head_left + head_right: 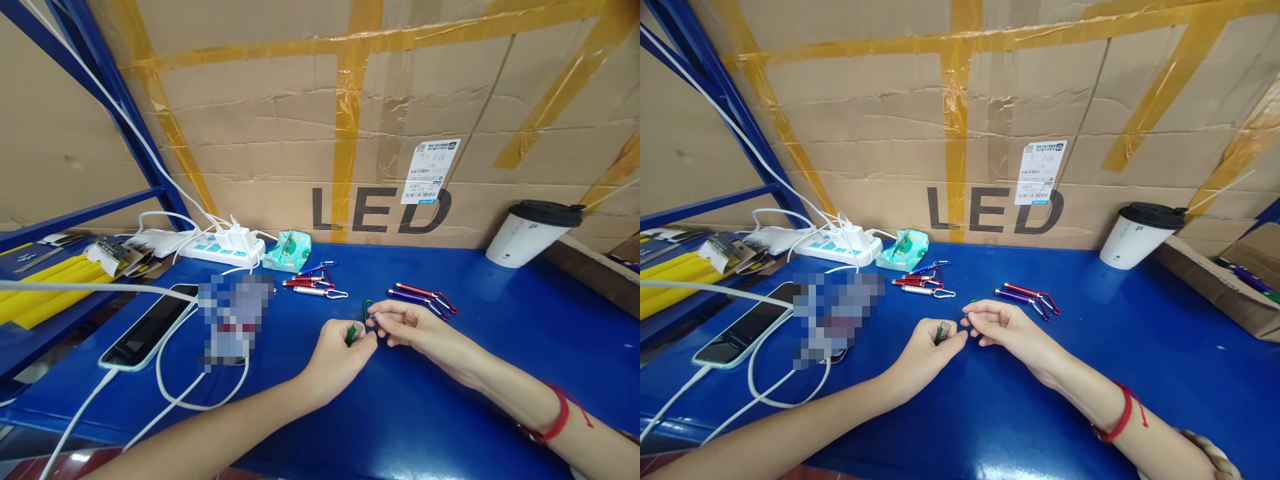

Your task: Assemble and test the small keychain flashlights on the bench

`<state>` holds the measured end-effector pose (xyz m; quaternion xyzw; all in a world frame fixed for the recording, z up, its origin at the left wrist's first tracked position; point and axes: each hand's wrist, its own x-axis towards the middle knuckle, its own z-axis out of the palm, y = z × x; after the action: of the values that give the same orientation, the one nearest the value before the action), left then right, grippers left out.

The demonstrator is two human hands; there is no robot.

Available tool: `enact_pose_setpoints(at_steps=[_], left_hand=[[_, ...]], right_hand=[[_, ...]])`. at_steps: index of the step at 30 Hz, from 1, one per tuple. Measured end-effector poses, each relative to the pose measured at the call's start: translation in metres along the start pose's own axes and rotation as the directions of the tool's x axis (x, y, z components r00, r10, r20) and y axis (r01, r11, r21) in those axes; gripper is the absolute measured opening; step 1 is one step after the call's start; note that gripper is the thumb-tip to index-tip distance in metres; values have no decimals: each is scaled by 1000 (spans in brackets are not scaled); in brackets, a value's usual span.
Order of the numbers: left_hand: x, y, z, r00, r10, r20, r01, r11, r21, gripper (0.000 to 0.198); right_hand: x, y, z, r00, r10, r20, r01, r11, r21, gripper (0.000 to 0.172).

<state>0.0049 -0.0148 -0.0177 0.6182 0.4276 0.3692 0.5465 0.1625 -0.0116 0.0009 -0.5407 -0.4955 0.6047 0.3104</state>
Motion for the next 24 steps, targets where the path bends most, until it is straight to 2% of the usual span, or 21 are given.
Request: enact_pose_setpoints(at_steps=[9, 15, 24], left_hand=[[-2, 2, 1, 1000, -14, 19, 15, 999, -45, 37], [-2, 2, 1, 1000, -24, 7, 25, 999, -34, 36], [1, -2, -1, 997, -26, -76, 30, 998, 59, 36]], right_hand=[[-4, -8, 0, 997, 71, -39, -69, 996, 53, 58], [-3, -6, -1, 998, 69, 16, -70, 989, 133, 48], [0, -1, -3, 997, 69, -26, -62, 975, 212, 48]])
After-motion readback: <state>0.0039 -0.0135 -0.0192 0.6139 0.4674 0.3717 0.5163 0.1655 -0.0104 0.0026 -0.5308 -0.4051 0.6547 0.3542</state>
